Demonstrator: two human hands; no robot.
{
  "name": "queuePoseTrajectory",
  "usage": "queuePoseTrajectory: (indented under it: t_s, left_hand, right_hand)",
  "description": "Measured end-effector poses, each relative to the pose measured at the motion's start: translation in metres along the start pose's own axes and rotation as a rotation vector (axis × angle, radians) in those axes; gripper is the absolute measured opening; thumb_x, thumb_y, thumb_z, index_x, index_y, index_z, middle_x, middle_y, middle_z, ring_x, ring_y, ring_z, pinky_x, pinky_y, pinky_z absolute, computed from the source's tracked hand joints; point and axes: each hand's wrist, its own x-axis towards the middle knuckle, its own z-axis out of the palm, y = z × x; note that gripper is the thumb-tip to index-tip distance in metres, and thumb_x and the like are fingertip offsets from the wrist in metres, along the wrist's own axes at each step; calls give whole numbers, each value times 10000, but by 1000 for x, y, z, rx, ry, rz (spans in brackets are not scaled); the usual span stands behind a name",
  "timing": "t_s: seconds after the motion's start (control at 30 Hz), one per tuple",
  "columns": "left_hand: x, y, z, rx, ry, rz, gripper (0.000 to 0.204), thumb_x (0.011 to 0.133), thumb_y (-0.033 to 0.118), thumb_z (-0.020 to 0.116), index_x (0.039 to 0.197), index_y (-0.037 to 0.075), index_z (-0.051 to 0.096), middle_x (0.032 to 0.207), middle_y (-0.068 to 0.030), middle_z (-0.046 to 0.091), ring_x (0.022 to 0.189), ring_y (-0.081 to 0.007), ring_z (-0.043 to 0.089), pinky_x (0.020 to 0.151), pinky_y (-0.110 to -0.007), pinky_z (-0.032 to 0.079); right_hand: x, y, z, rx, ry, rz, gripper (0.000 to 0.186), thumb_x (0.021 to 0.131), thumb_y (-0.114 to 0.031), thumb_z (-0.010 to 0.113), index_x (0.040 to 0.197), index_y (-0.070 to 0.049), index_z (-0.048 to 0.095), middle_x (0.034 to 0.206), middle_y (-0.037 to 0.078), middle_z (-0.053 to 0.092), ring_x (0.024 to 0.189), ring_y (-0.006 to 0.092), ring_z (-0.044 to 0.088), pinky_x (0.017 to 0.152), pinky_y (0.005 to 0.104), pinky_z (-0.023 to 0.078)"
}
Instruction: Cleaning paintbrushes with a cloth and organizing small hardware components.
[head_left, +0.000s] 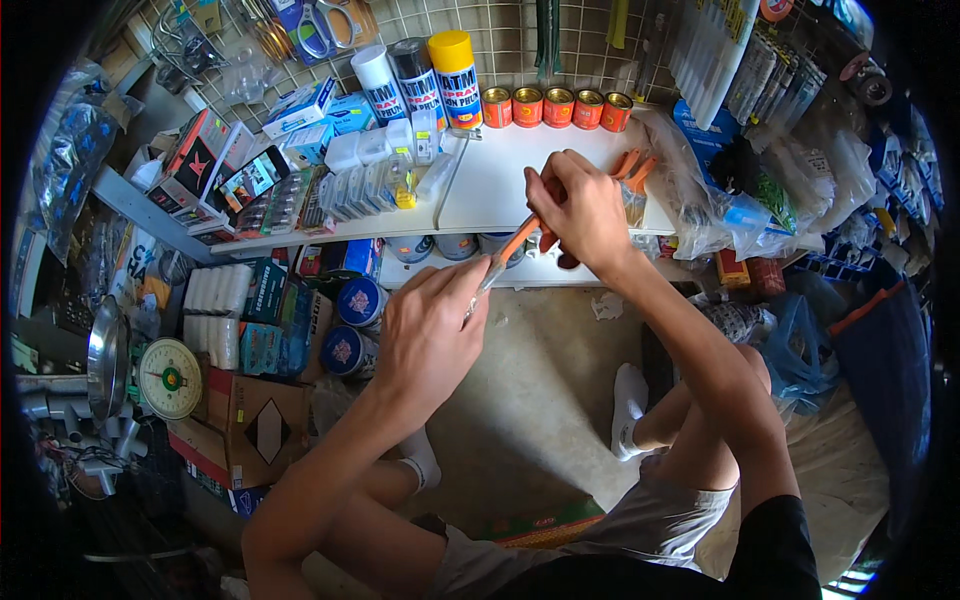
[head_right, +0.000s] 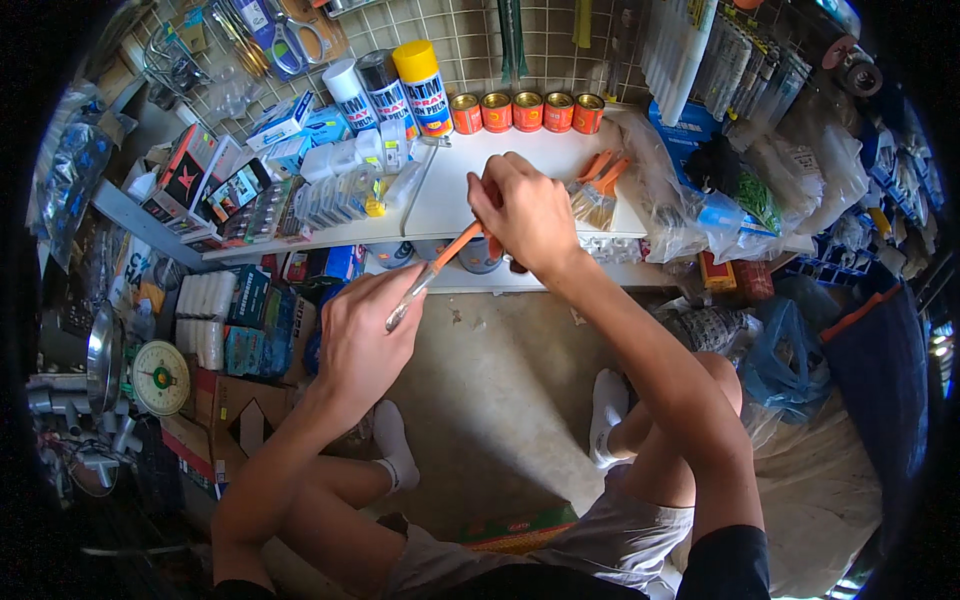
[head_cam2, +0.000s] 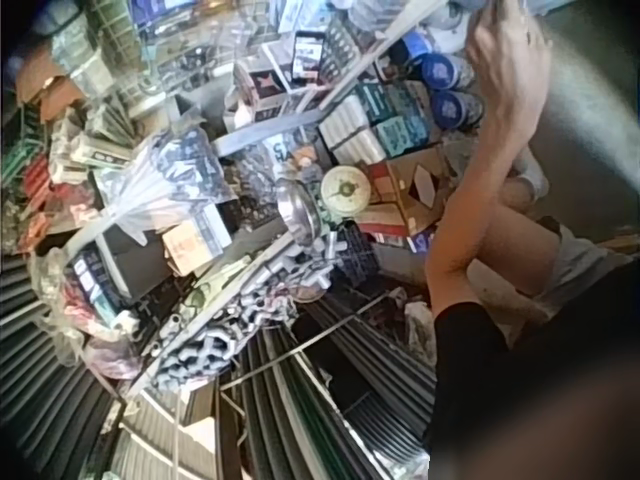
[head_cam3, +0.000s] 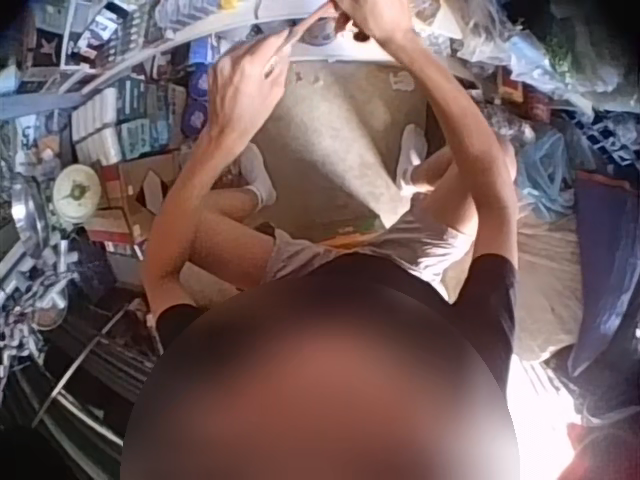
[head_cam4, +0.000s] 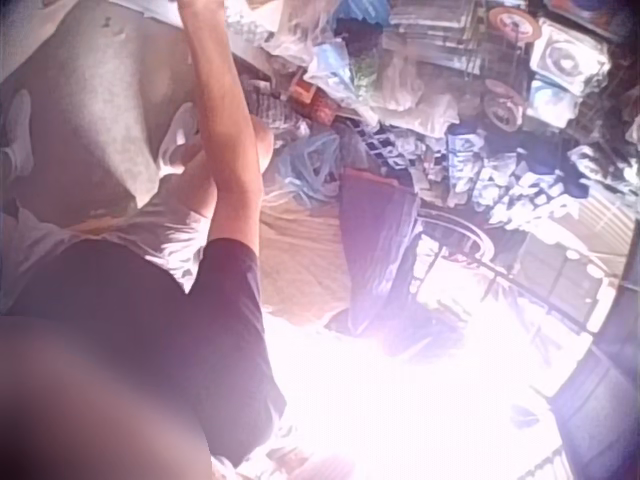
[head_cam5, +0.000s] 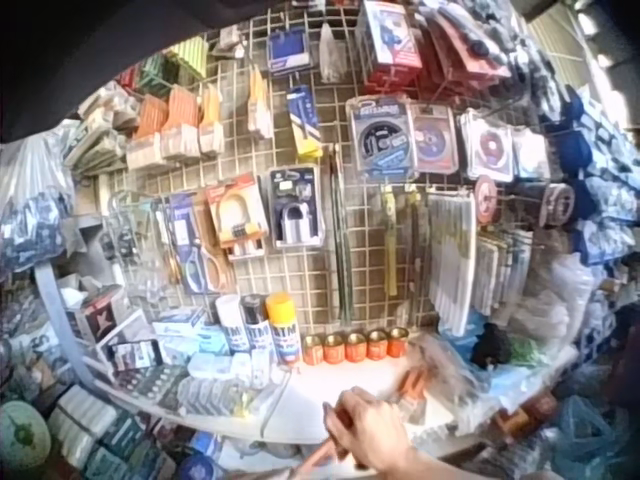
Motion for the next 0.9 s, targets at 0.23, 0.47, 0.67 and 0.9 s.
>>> queuePoseTrajectory:
  t_s: [0.23,0.47,0.67,0.9]
  left_hand:
    - [-7,-10,3,49,-29,40,244,879,6,720,1120,-22,701,968,-199,743,829,-363,734,711,-423,573]
    - [0,-5,-2,79,50,67,268,876,-1,720,1142,-17,697,982,-203,746,850,-366,739,714,-409,585]
    - [1,-9,3,155,57,217,267,860,-17,680,1127,-14,673,1041,-155,761,817,-294,754,696,-380,610]
    - [-1,-4,-1,93,75,210,313,824,-87,707,1133,-40,707,1088,-190,749,933,-339,748,792,-396,602]
  right_hand:
    - [-40,-42,22,206,-69,-84,277,974,-219,664,788,-22,607,720,135,668,585,308,679,609,434,556]
    - [-17,-36,2,393,-127,393,356,1006,-226,644,779,40,578,668,120,690,539,208,702,551,378,571]
    - [-25,-28,18,328,-31,74,340,1005,-213,669,780,25,580,674,114,688,573,180,708,544,308,540]
    - [-14,17,19,385,16,459,363,1006,-291,640,824,24,626,729,130,739,644,227,747,620,362,572]
